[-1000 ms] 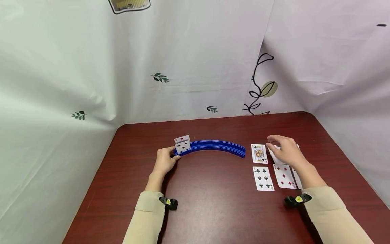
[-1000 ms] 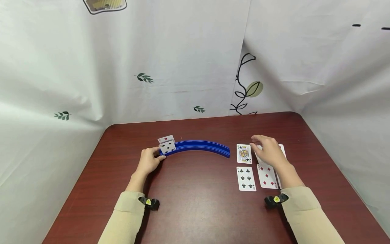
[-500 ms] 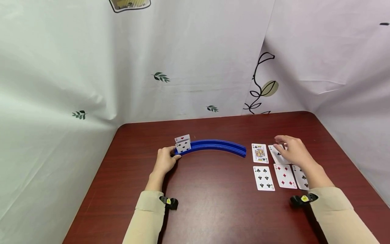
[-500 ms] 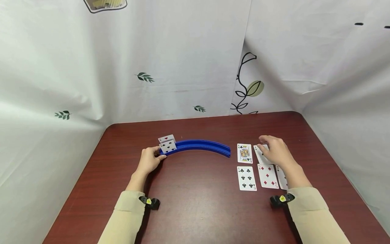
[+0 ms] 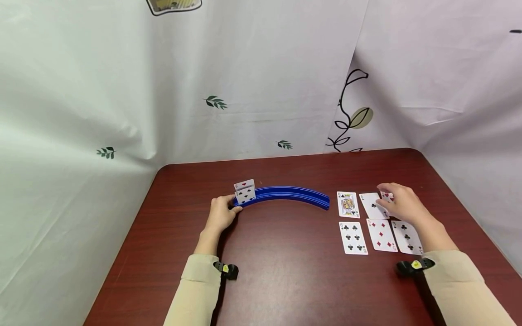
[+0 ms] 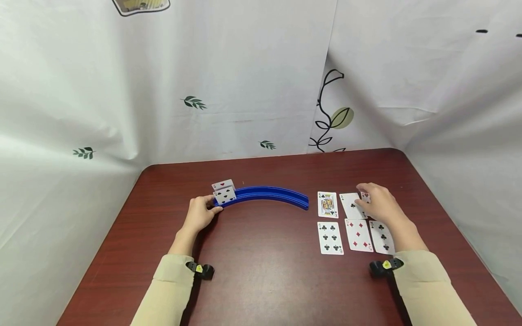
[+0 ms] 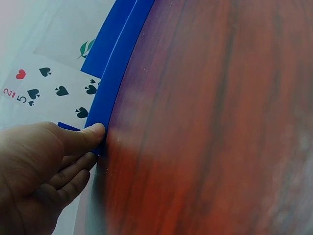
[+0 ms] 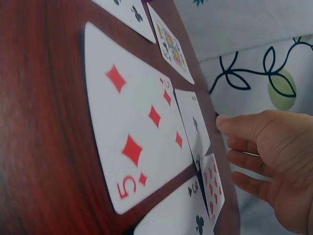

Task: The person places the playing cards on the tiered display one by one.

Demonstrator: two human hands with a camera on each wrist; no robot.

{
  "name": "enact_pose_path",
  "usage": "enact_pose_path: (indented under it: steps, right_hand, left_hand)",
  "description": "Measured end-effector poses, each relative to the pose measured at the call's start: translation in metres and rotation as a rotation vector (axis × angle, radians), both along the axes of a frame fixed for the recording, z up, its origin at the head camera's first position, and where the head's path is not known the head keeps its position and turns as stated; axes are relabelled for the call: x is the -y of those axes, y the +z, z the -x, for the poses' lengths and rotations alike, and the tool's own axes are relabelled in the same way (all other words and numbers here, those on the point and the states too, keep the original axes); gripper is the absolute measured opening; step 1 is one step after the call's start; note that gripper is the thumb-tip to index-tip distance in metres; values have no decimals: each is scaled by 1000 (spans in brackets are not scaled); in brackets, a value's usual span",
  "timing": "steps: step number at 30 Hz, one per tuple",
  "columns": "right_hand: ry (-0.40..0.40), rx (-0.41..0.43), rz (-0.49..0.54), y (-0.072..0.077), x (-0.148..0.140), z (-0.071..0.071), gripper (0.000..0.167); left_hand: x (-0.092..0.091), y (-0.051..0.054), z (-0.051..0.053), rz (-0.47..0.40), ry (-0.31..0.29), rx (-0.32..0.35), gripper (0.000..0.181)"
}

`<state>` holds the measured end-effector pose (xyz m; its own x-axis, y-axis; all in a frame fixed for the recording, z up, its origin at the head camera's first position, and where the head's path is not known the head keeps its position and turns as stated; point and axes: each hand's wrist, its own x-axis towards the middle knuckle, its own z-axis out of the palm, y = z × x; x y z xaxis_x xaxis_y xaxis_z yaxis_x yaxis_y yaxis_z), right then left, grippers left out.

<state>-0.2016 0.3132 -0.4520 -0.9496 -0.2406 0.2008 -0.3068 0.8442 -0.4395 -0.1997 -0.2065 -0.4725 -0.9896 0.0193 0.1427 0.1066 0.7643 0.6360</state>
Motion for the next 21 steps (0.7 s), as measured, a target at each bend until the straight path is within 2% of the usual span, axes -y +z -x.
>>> enact_pose_path:
  steps: [5, 9, 21]
  right_hand:
    - [4, 27, -7, -2, -10, 1, 41]
    - [9, 74, -26, -3, -18, 2, 46]
    - [-3, 269, -102, -4, -30, 2, 67]
  left_hand:
    - [0, 0, 0, -3, 2, -10, 40]
    - [-1, 0, 0, -7, 5, -8, 40]
    - [-1, -1, 1, -7, 4, -24, 38]
